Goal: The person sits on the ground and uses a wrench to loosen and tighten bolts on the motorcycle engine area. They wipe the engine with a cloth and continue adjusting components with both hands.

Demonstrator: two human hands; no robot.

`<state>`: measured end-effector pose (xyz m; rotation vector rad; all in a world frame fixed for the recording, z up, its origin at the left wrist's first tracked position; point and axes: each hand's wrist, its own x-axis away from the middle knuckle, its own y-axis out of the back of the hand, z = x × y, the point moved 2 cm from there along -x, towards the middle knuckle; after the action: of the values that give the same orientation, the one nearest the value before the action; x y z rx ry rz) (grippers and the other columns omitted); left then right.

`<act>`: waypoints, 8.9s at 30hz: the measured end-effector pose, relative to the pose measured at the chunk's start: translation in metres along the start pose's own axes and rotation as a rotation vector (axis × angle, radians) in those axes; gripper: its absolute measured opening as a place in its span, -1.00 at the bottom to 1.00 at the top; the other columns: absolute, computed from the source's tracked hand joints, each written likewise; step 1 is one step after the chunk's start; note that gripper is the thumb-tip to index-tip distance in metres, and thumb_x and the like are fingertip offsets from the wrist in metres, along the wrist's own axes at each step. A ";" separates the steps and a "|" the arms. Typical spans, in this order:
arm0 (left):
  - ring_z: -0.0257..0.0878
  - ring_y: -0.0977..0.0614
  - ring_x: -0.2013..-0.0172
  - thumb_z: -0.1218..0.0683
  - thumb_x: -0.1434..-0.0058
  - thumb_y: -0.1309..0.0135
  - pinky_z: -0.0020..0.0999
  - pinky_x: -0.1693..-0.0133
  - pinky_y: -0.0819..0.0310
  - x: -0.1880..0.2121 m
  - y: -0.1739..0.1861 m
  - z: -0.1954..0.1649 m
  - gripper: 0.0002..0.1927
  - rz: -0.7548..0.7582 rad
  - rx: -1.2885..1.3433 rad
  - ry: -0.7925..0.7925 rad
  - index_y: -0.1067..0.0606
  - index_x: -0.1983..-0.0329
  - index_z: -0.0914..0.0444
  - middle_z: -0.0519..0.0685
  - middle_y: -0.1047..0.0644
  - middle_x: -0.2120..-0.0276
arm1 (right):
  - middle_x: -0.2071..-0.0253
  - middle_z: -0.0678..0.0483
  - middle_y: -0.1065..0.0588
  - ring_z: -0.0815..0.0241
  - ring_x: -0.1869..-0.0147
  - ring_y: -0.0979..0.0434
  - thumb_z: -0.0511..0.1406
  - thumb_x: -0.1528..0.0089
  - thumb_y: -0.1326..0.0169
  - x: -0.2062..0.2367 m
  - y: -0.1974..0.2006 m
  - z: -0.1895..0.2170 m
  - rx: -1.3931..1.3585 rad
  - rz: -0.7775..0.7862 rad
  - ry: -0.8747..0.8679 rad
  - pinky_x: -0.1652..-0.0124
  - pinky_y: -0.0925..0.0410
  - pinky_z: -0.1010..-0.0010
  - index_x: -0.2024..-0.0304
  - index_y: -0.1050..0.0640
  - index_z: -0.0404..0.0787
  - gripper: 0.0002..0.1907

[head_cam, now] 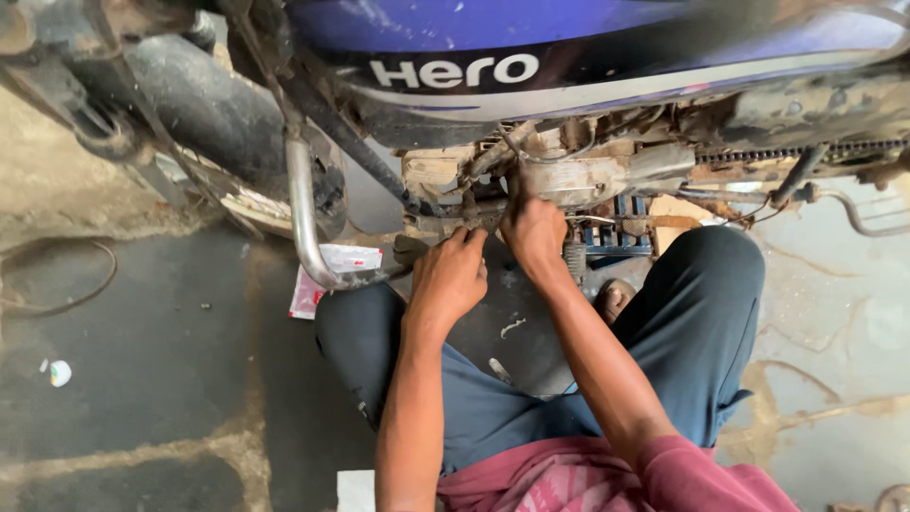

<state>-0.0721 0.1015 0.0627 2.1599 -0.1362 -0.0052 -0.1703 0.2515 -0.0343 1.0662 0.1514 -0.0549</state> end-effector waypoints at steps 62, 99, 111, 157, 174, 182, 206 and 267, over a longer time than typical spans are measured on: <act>0.23 -0.61 0.07 0.15 -0.15 -0.11 0.15 0.08 -0.49 0.014 0.007 -0.001 -0.60 0.030 0.007 0.028 -0.46 -0.09 0.26 0.18 -0.55 0.00 | 0.29 -0.26 -0.62 -0.10 0.23 -0.71 -0.34 -0.20 -0.01 -0.011 0.030 0.013 -0.388 -0.114 0.013 0.18 -0.50 0.15 0.00 -0.62 -0.31 -0.65; 0.18 -0.61 0.05 0.18 -0.11 -0.09 0.12 0.04 -0.49 -0.028 -0.042 -0.021 -0.69 0.102 -0.068 0.106 -0.52 0.05 0.29 0.15 -0.57 0.06 | 0.17 -0.37 -0.57 -0.24 0.32 -0.64 -0.36 -0.19 -0.18 -0.047 0.072 -0.069 -0.137 -0.166 0.163 0.27 -0.50 0.06 0.09 -0.67 -0.26 -0.76; 0.17 -0.61 0.03 0.19 -0.15 -0.08 0.09 0.02 -0.49 -0.027 -0.033 -0.016 -0.68 0.116 -0.067 0.096 -0.50 0.00 0.29 0.17 -0.55 0.01 | 0.10 -0.30 -0.56 -0.04 0.39 -0.62 -0.44 -0.18 -0.19 -0.045 0.067 -0.067 -0.161 -0.176 0.214 0.35 -0.52 0.24 0.07 -0.68 -0.33 -0.74; 0.21 -0.61 0.05 0.19 -0.13 -0.08 0.13 0.06 -0.49 -0.018 -0.025 -0.008 -0.67 0.060 -0.056 0.054 -0.49 0.02 0.32 0.21 -0.54 -0.01 | 0.12 -0.33 -0.55 -0.14 0.21 -0.64 -0.42 -0.20 -0.19 -0.013 0.074 -0.043 -0.187 -0.219 -0.064 0.07 -0.47 0.13 -0.09 -0.66 -0.27 -0.63; 0.21 -0.62 0.08 0.19 -0.13 -0.08 0.13 0.06 -0.49 -0.017 -0.023 -0.008 -0.63 0.065 -0.064 0.063 -0.50 -0.04 0.31 0.21 -0.55 0.01 | 0.04 -0.39 -0.54 -0.26 0.04 -0.61 -0.31 -0.16 -0.31 -0.017 0.052 -0.052 -0.277 -0.209 -0.148 -0.03 -0.42 0.10 -0.05 -0.63 -0.36 -0.58; 0.20 -0.62 0.06 0.18 -0.16 -0.07 0.11 0.06 -0.50 -0.015 -0.020 -0.011 -0.67 0.086 -0.059 0.062 -0.49 -0.01 0.32 0.21 -0.54 -0.01 | -0.03 -0.25 -0.57 -0.08 0.03 -0.65 -0.32 -0.16 -0.29 -0.015 0.060 -0.033 -0.522 -0.111 -0.247 0.04 -0.46 0.17 -0.11 -0.58 -0.35 -0.53; 0.17 -0.59 -0.01 0.21 -0.11 -0.08 0.10 0.00 -0.47 -0.013 -0.019 -0.007 -0.61 0.089 -0.036 0.078 -0.50 -0.04 0.32 0.18 -0.55 -0.02 | 0.00 -0.22 -0.63 0.01 -0.05 -0.64 -0.33 -0.21 -0.25 -0.015 0.062 -0.038 -0.574 -0.032 -0.254 -0.11 -0.41 0.23 -0.09 -0.61 -0.34 -0.60; 0.19 -0.62 0.05 0.20 -0.12 -0.09 0.10 0.05 -0.50 -0.017 -0.026 -0.006 -0.68 0.073 -0.058 0.069 -0.52 0.03 0.33 0.21 -0.55 0.03 | 0.06 -0.31 -0.61 -0.09 0.08 -0.69 -0.44 -0.19 -0.22 -0.038 0.057 -0.041 -0.497 -0.275 -0.054 0.05 -0.51 0.17 0.01 -0.56 -0.52 -0.66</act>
<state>-0.0857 0.1227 0.0439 2.0936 -0.1730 0.1060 -0.2048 0.3138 0.0010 0.5420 0.2478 -0.2798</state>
